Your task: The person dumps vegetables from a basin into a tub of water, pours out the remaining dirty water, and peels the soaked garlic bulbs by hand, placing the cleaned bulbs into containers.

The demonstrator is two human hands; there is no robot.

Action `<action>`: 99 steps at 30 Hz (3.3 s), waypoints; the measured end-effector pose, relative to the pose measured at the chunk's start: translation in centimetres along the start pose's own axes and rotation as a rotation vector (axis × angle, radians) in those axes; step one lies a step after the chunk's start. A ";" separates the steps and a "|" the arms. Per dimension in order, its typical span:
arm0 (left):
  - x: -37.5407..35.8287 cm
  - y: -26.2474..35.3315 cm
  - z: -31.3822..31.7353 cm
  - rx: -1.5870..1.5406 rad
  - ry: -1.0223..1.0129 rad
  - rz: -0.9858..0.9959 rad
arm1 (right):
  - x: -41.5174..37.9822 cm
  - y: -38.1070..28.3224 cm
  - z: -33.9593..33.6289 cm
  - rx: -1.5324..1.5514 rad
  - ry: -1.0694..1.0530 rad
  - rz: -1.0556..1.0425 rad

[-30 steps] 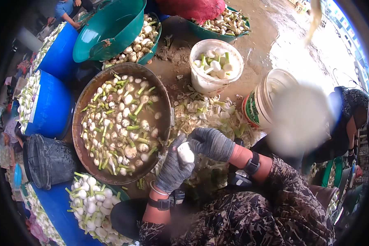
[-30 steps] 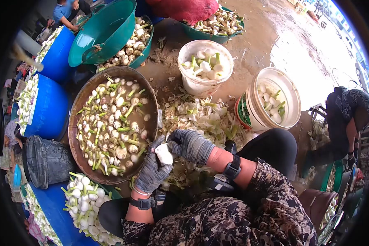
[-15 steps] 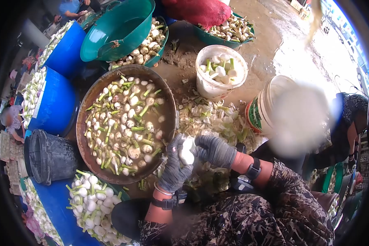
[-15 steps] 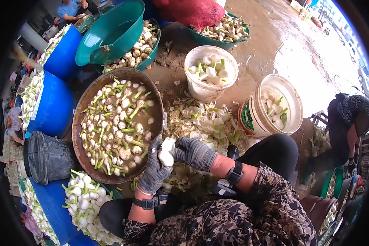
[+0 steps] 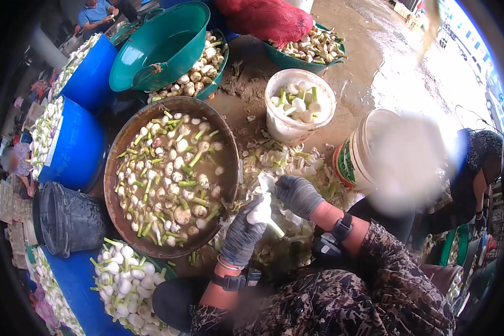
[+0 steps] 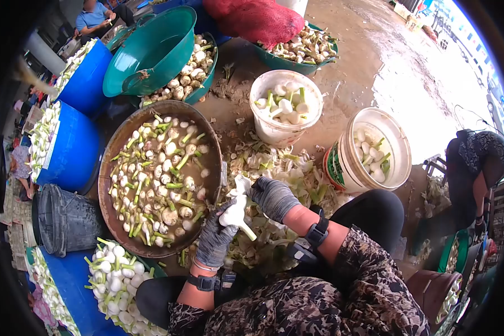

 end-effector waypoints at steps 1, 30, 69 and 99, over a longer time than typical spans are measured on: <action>-0.3 -0.2 0.0 0.000 0.000 0.000 | 0.2 0.4 0.1 -0.132 -0.011 0.005; 0.3 0.0 -1.8 0.541 0.098 0.033 | -3.7 -9.6 -1.9 -0.135 0.002 -0.478; 0.0 -3.5 -7.2 -0.307 0.631 -0.202 | -3.6 -5.3 2.6 -0.129 -0.341 -0.271; -1.0 -6.4 -11.6 0.317 0.656 -0.087 | 14.2 -6.9 12.5 -0.320 -0.421 -0.252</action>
Point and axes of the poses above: each hand's wrist, its own x-axis towards the middle knuckle, its own z-axis out of the palm, y = z × x, the point moved 7 cm from there along x, towards the middle knuckle, and after that the axes turned 7 degrees about x, right-handed, at the moved point
